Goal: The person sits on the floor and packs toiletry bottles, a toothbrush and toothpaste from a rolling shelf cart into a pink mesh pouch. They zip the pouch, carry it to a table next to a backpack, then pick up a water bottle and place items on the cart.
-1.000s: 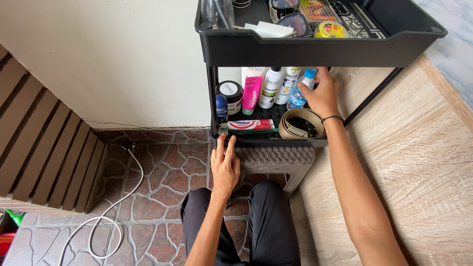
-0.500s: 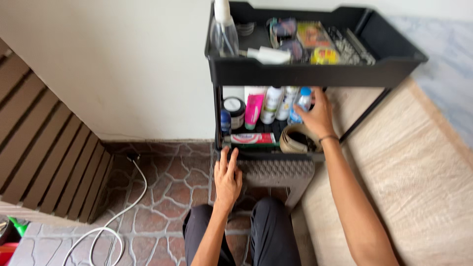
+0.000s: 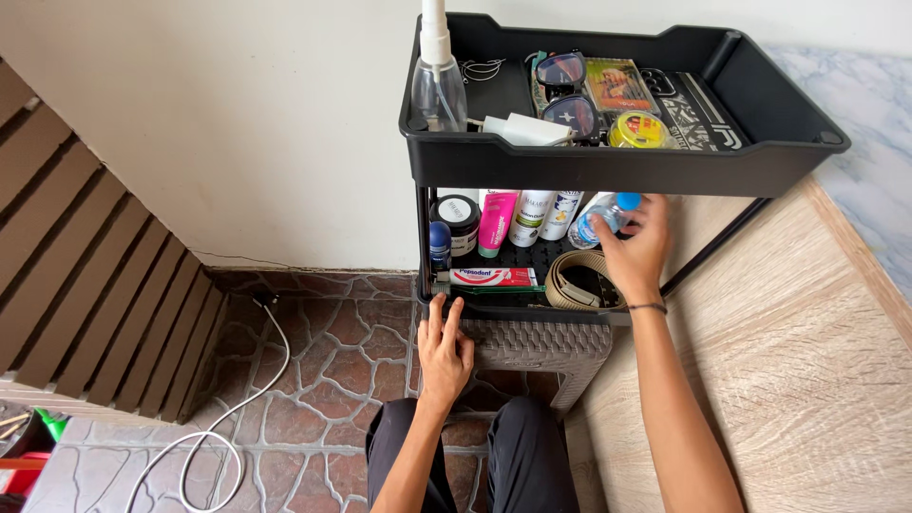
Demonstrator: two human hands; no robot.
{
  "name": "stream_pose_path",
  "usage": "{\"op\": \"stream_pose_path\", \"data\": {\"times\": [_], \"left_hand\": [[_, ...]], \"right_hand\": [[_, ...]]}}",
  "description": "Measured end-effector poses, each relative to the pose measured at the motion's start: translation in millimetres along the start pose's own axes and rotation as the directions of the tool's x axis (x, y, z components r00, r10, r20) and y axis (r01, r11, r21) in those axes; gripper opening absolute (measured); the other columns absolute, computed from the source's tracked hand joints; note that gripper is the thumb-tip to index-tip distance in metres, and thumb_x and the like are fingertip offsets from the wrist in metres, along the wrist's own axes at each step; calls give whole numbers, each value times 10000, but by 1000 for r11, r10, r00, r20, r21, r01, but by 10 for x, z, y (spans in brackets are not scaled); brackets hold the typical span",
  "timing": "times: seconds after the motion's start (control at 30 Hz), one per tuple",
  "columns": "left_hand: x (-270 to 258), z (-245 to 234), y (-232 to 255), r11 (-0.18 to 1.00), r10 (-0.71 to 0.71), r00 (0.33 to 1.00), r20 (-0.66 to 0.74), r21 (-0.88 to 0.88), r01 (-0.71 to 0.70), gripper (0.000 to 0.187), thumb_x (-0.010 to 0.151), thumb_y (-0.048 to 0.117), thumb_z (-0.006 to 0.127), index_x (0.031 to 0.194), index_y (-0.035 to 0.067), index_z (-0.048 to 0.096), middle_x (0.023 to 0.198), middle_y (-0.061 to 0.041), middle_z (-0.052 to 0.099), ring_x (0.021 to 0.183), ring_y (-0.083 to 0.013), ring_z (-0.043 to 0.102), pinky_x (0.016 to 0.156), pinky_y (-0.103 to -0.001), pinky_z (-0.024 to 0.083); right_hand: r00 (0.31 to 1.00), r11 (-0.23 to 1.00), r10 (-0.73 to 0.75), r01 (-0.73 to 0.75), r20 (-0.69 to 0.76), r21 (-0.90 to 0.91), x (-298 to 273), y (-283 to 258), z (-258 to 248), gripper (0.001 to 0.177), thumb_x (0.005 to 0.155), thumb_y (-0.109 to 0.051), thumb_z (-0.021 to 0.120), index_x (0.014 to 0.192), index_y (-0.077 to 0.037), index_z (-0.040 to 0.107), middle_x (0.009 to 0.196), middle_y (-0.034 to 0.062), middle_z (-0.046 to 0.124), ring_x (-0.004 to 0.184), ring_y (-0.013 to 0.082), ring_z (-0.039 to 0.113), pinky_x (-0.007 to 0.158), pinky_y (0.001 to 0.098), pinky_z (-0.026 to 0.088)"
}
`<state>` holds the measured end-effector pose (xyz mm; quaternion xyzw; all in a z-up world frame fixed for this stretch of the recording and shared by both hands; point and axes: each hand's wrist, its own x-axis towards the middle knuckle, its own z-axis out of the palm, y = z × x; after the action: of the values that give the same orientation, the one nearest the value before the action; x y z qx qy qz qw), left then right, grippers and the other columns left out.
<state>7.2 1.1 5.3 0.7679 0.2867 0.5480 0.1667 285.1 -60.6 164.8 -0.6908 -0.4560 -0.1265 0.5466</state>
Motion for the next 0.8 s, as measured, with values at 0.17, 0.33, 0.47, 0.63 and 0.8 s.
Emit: {"op": "stream_pose_path", "data": {"times": [0.17, 0.33, 0.47, 0.63, 0.8], "left_hand": [[39, -72, 85, 1000, -16, 999, 30, -12, 16, 679, 786, -92, 587, 1446, 61, 550, 1503, -236, 480, 940, -355, 555, 879, -456, 487], [150, -249, 357, 989, -116, 991, 65, -85, 122, 611, 793, -82, 587, 1391, 42, 574, 1535, -212, 473, 1028, -354, 539, 925, -457, 465], [221, -463, 664, 972, -189, 982, -5, -144, 187, 422, 843, -7, 656, 1255, 77, 610, 1501, -194, 561, 1051, -347, 526, 939, -459, 460], [388, -798, 893, 746, -144, 914, 378, -566, 352, 475, 927, 147, 713, 1375, 49, 588, 1282, -153, 728, 1148, -268, 710, 1010, -431, 539], [505, -912, 966, 686, -123, 869, 479, -592, 424, 713, 801, 202, 861, 1397, -9, 532, 1207, -153, 739, 1162, -246, 723, 1048, -409, 536]], "right_hand": [[992, 957, 5, 31, -124, 288, -347, -336, -209, 748, 916, 20, 834, 1496, -45, 366, 1364, 174, 643, 1153, 223, 668, 940, 342, 539], [998, 831, 21, 18, -64, 555, -692, -742, -331, 719, 914, -31, 794, 1483, -55, 354, 1377, 202, 647, 1282, 249, 680, 1088, 424, 560], [979, 796, -38, -92, 201, 599, -891, -997, -363, 717, 880, -81, 791, 1464, -39, 376, 1282, 219, 707, 1176, 251, 721, 1049, 418, 597], [925, 806, -105, -135, 364, 576, -1044, -1299, -213, 749, 828, -83, 821, 1457, -25, 418, 1234, 187, 723, 1097, 218, 712, 904, 336, 575], [888, 898, -207, 6, 410, 441, -960, -1674, -174, 693, 804, -75, 827, 1406, -6, 490, 1151, 156, 732, 1054, 177, 691, 953, 317, 549]]}}
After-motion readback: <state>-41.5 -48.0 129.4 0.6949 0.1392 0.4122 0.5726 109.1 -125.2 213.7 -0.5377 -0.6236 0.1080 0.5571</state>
